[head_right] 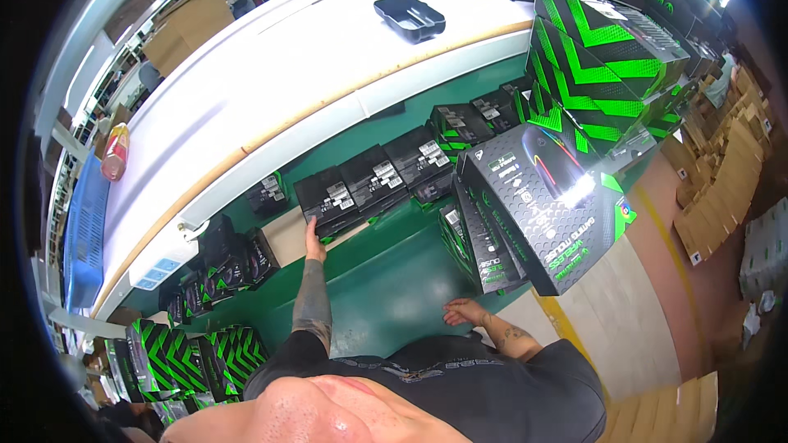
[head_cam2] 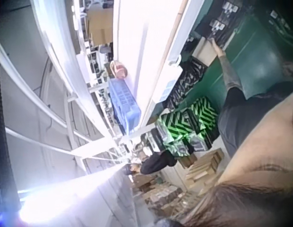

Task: The person picks up mouse packaging boxes from a workbench by hand, opens and turns them to show the contents, and stacks them back on the workbench.

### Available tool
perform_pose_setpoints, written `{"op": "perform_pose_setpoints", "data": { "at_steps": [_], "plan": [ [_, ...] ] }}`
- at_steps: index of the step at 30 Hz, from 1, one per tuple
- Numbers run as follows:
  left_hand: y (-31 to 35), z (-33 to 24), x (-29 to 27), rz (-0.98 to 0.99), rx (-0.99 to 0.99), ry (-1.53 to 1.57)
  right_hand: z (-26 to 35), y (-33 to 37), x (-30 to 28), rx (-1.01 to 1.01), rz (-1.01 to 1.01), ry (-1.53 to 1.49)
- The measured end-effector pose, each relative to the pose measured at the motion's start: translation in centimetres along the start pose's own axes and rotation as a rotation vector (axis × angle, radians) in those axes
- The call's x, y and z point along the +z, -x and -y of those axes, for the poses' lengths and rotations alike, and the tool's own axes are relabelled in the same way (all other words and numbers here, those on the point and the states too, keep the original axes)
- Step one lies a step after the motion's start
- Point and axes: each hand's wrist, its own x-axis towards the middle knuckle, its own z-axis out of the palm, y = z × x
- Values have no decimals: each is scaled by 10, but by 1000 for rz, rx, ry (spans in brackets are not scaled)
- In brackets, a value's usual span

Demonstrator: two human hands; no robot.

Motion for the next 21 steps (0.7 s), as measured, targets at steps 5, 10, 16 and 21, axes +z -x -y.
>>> {"op": "perform_pose_setpoints", "data": {
  "at_steps": [5, 10, 16, 21],
  "plan": [
    [9, -14, -8, -23, -222, -190, -1, 2, 1, -76, 17, 19],
    [75, -27, -38, -71, -2, -150, -10, -7, 1, -111, -36, 39],
    [251, -81, -36, -330, 192, -896, -7, -13, 42, -205, -141, 113],
    [355, -47, 11, -57, 736, -1655, 33, -14, 106, -457, -36, 98]
  ]
}}
